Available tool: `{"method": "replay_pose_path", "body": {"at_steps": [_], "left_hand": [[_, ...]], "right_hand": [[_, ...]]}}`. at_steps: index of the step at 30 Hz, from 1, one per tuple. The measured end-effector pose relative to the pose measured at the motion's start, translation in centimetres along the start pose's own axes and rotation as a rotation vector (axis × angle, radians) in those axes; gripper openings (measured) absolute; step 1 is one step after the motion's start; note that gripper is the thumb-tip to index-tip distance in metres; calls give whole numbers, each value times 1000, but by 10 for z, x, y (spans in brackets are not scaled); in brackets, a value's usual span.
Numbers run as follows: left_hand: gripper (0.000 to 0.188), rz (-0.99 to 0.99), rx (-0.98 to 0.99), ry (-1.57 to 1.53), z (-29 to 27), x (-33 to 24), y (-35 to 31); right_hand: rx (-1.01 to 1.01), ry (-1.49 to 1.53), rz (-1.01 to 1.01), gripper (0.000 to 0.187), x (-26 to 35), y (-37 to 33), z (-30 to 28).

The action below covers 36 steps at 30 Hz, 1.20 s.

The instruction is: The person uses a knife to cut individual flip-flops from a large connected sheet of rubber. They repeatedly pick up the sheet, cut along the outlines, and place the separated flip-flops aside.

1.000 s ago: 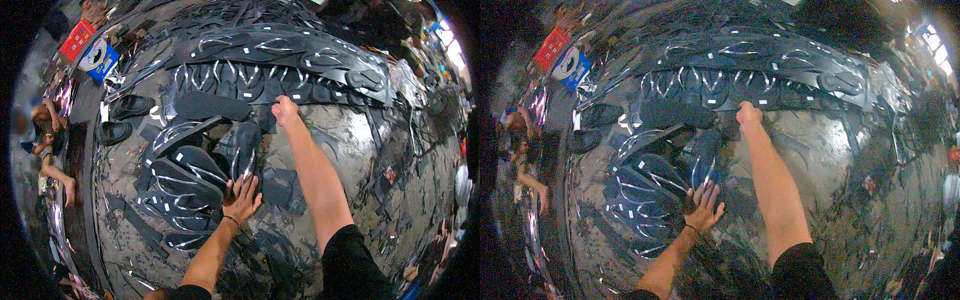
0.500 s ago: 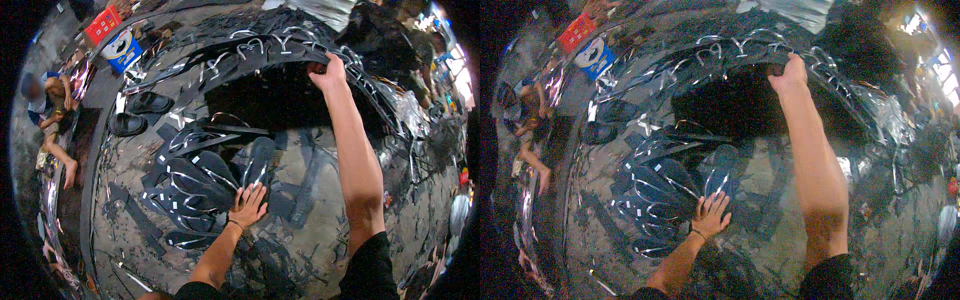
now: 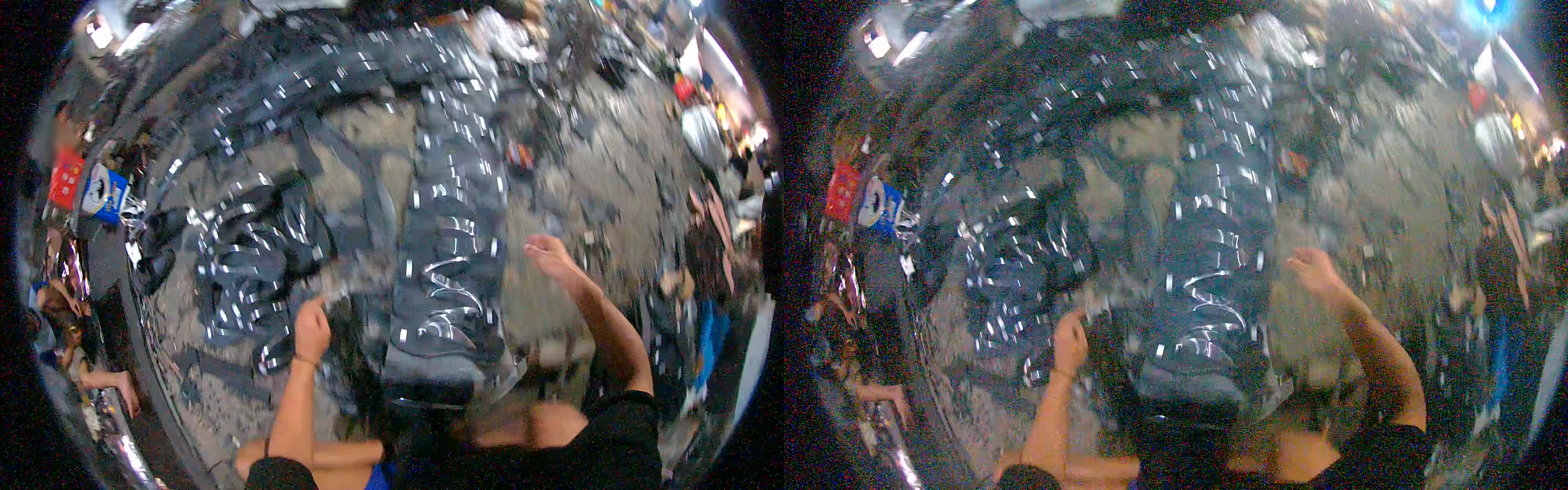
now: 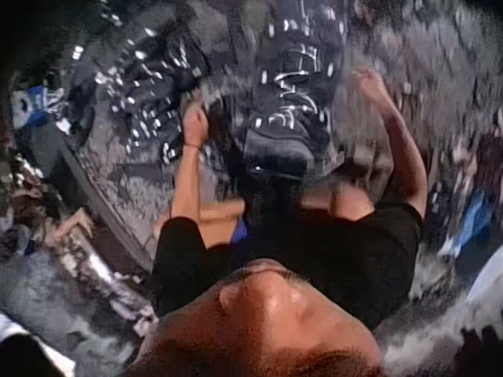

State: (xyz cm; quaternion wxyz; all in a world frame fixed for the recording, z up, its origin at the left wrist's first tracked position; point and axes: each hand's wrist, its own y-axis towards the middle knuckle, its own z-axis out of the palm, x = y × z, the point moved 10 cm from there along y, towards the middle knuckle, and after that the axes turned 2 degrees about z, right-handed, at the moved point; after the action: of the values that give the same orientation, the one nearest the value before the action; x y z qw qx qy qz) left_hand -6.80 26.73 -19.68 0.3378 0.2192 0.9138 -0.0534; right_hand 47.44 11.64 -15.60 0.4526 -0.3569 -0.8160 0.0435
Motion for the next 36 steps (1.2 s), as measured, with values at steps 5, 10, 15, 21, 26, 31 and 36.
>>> {"method": "replay_pose_path", "body": {"at_steps": [5,10,15,21,26,31,36], "left_hand": [[51,-291,402,-291,76,-21,-65],[56,-507,620,-229,119,-120,-103],[30,-515,510,-1086,136,-153,-86],[32,-230,433,-743,-3,-251,-77],[57,351,41,-615,-91,-305,-118],[45,-33,-9,-317,22,-195,-118],[58,-190,134,-81,74,-191,-31]], "right_hand": [[-49,-38,-158,44,-100,-203,67],[-85,-526,-617,70,-26,-314,150],[-575,-651,-755,62,16,-303,133],[-498,-479,-1048,16,127,-340,26],[-137,-367,-1072,17,136,-338,28],[-22,-418,-888,40,70,-270,130],[-262,-348,-726,46,34,-179,128]]}}
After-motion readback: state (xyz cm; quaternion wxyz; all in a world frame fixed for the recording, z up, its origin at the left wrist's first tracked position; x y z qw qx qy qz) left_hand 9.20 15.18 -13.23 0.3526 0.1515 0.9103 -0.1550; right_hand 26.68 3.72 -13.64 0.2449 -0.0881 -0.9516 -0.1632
